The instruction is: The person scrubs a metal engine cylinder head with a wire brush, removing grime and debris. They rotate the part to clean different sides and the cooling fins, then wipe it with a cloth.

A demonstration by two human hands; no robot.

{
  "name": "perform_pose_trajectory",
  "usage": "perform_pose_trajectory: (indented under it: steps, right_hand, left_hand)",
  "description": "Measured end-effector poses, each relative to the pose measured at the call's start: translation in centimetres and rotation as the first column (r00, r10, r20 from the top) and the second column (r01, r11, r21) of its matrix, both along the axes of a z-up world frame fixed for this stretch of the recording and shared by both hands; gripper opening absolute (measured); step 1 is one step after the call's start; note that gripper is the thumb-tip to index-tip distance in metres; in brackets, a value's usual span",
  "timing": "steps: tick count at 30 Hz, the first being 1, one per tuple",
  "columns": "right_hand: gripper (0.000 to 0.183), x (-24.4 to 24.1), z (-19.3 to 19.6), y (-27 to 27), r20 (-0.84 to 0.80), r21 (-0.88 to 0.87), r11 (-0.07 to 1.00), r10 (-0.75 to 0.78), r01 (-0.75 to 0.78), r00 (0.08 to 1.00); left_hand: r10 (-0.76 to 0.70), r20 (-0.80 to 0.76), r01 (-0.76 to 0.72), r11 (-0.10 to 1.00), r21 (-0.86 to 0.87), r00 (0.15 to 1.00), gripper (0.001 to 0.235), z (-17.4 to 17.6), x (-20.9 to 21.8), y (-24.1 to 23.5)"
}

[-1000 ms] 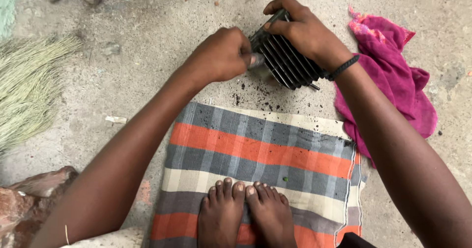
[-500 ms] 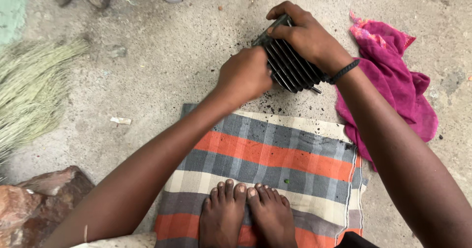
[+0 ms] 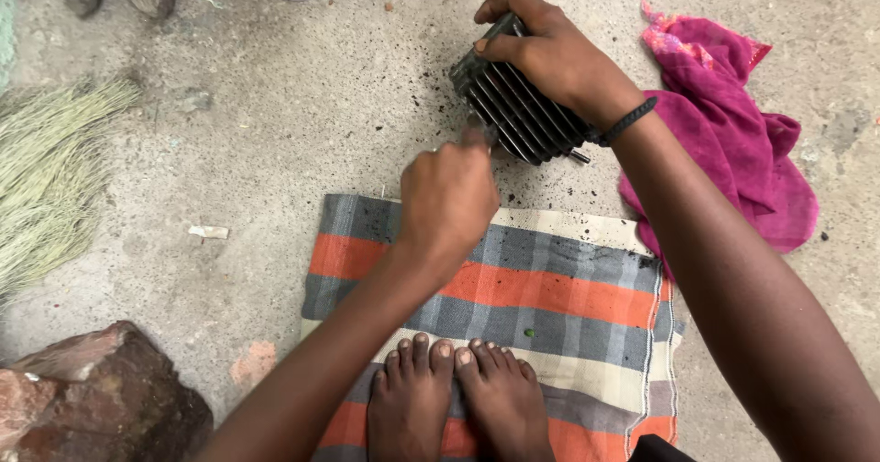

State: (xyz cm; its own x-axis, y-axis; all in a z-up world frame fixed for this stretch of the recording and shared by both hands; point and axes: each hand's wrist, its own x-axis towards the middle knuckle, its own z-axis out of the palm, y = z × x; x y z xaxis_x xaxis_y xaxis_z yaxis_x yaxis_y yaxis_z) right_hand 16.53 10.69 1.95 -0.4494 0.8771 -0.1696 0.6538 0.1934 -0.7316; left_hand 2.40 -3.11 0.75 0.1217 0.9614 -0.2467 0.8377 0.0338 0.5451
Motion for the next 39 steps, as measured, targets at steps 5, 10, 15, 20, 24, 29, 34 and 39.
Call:
perform_pose_trajectory:
  steps: [5,10,15,20,24,29,34,39]
  right_hand:
    - [0.041,0.5,-0.5,0.3,-0.043,0.094,0.993,0.078,-0.074,0.996]
    - [0.044,-0.1,0.1,-0.1,0.012,-0.009,1.0,-0.009,0.009,1.0]
    - [0.039,1.0,-0.8,-0.1,-0.093,0.086,0.994,0.077,-0.069,0.993]
    - [0.036,0.6,-0.7,0.2,-0.115,-0.005,1.0,-0.017,0.016,0.993]
    - [0.023,1.7,-2.2,0.4,-0.342,-0.104,0.951,-0.308,0.291,0.887]
    - [0.017,2.6,-2.4,-0.6,-0.418,-0.058,0.923,-0.369,0.382,0.83]
    - [0.016,3.4,-1.4,-1.7,-0.503,-0.189,0.889,-0.452,0.417,0.736]
    - [0.015,4.1,-1.6,-2.1,-0.533,-0.167,0.887,-0.448,0.43,0.718]
  left_hand:
    - [-0.013,0.014,0.011,0.995,0.101,1.0,0.011,-0.8,2.5,-0.6]
    - [0.0,0.102,-0.001,1.0,0.008,0.995,0.015,-2.0,3.4,-2.6]
    - [0.131,0.211,-0.148,0.987,0.067,0.969,0.021,-1.5,1.0,-2.7]
    - [0.159,0.258,-0.192,0.975,0.111,0.953,0.025,1.1,0.0,-1.7]
    - [0.239,0.329,-0.246,0.969,-0.022,0.913,0.03,0.5,-0.8,-0.9]
    - [0.171,0.398,-0.221,0.972,0.082,0.901,0.023,-1.0,-1.1,-0.1]
    - [0.012,0.294,-0.155,0.871,0.467,0.956,0.024,-2.7,0.5,0.2]
    - [-0.081,-0.032,0.087,0.901,0.425,0.996,0.03,-2.9,2.1,0.6]
